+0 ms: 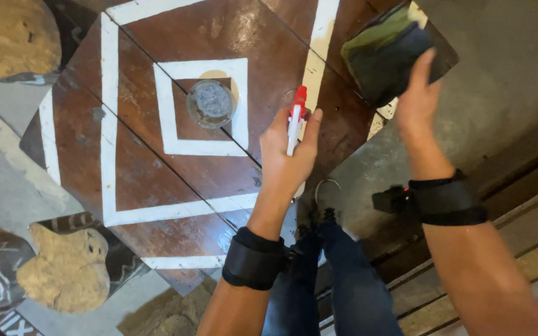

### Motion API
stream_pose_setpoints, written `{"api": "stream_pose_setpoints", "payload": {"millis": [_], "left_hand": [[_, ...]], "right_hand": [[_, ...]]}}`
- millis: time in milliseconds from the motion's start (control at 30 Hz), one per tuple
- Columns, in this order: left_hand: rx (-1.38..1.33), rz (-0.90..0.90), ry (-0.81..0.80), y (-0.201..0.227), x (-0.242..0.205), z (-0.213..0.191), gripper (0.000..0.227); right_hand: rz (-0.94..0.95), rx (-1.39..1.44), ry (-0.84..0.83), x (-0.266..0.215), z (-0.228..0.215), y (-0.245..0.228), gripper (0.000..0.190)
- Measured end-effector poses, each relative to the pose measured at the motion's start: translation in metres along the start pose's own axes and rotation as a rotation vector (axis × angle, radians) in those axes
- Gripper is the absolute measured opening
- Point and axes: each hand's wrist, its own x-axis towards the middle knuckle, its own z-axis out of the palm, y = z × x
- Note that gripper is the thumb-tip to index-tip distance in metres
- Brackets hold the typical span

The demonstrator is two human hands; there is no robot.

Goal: The person wipes the surface of a wooden table with a dark cloth. They hold a red marker in the left hand while using the right hand to rub the table surface in circular and linear motions.

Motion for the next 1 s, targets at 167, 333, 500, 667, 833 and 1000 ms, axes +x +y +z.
{"api": "stream_pose_setpoints", "payload": {"millis": [167, 333, 500, 667, 833, 1000], "left_hand": [[0.094, 0.005, -0.005, -0.004, 0.008, -0.014, 0.032], [0.171, -0.078, -0.050, -0.017, 0.003, -0.022, 0.035], [0.244, -0.151, 0.036, -0.036, -0.010, -0.028, 0.039], [0.210, -0.154, 0.033, -0.049, -0.025, -0.046, 0.036], [0.140, -0.124, 0.015, -0.056, -0.034, -0.074, 0.037], [0.099, -0.087, 0.012, -0.061, -0.028, -0.107, 0.029]], "right_hand": [[0.053, 0.616, -0.105, -0.002, 0.008, -0.056, 0.083], [0.060, 0.313, -0.038, -0.005, 0.011, -0.040, 0.080], [-0.066, -0.112, 0.085, 0.000, 0.029, -0.045, 0.074], [-0.175, -0.544, -0.147, 0.013, 0.073, -0.063, 0.067], [-0.190, -1.061, -0.607, -0.017, 0.153, -0.069, 0.063], [-0.600, -1.107, -0.868, -0.092, 0.210, -0.074, 0.081]]}}
